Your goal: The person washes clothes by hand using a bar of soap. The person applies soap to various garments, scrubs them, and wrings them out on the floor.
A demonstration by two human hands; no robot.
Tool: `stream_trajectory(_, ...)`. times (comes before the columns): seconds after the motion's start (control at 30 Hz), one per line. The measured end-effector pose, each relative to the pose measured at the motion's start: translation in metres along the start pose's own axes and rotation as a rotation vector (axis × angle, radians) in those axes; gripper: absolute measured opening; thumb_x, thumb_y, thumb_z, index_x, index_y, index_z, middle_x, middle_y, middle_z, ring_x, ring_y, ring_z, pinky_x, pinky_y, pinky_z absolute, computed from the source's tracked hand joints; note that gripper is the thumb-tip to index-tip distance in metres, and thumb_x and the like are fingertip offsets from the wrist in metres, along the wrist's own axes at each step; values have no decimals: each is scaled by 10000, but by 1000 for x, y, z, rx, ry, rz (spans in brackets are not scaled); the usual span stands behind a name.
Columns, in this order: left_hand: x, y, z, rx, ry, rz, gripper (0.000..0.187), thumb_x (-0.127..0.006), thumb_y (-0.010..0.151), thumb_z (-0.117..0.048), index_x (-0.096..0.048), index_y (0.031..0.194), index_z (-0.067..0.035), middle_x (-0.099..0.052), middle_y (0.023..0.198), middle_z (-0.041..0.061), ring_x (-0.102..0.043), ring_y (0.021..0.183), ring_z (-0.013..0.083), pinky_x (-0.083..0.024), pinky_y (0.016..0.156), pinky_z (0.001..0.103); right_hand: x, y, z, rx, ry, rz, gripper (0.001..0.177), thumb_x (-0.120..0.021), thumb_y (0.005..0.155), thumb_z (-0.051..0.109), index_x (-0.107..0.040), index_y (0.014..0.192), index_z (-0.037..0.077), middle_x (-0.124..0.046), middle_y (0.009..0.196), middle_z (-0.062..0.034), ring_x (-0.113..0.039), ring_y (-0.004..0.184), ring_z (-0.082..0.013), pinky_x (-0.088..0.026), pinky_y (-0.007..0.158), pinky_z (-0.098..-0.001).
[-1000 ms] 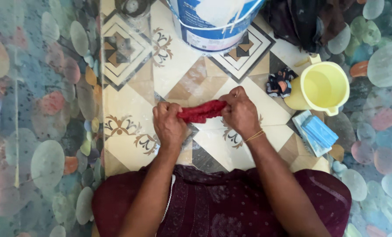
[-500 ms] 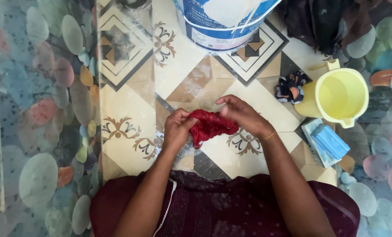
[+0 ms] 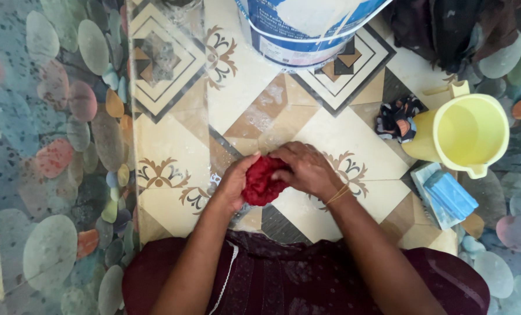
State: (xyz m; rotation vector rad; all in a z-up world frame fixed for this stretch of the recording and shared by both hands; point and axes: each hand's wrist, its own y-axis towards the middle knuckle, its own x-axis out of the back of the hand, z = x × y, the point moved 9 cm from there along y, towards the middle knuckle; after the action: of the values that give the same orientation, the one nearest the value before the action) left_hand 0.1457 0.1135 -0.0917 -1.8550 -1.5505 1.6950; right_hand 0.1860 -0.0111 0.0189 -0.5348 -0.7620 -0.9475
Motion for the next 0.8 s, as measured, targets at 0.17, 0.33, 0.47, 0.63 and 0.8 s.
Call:
stream_trajectory(0.17, -18, -18, -7, -34, 344, 147, 444, -826, 827, -168, -692, 1208, 17, -752, 1020, 151, -741, 870, 217, -631, 873, 398, -11, 0, -15, -66, 22, 72, 261, -784, 825, 191, -732, 1070, 118, -738, 980, -55, -703, 947, -236, -551, 970, -388)
stream_trajectory(0.33, -13, -24, -37, -178, 547, -45, 498, -846, 661, -1, -690, 1123, -104, -739, 980, 78, -735, 869, 183, -659, 782, 382, 19, -9, -37, -285, 2, 126, 311, -758, 734, 80, -735, 1044, 92, -731, 919, -90, -697, 866, -275, -552, 833, -390)
stream_trajectory(0.47, -5, -39, -78, -687, 1131, -408, 298, -792, 778, 25, -734, 1043, -96, -774, 978, 66, -735, 875, 170, -609, 761, 347, 8, -31, -76, -712, 571, 199, 215, -576, 799, 25, -753, 919, 52, -767, 743, -44, -709, 710, -193, -554, 751, -342)
stream_trajectory(0.63, 28, -40, -68, -599, 902, -673, 229, -679, 974, -68, -599, 1189, -53, -734, 1007, 130, -715, 874, 207, -595, 803, 362, -27, -28, -70, -522, 975, 251, 134, -557, 756, 45, -667, 832, 56, -591, 691, -29, -549, 674, -172, -523, 743, -313)
stream_trajectory(0.8, 28, -19, -60, -709, 29, -333, 259, -614, 1031, -8, -500, 1263, 1, -617, 1165, 204, -667, 964, 237, -597, 874, 402, -34, -17, 4, -303, 762, 424, 256, -807, 751, 263, -623, 719, 89, -594, 858, -19, -585, 789, -172, -540, 822, -331)
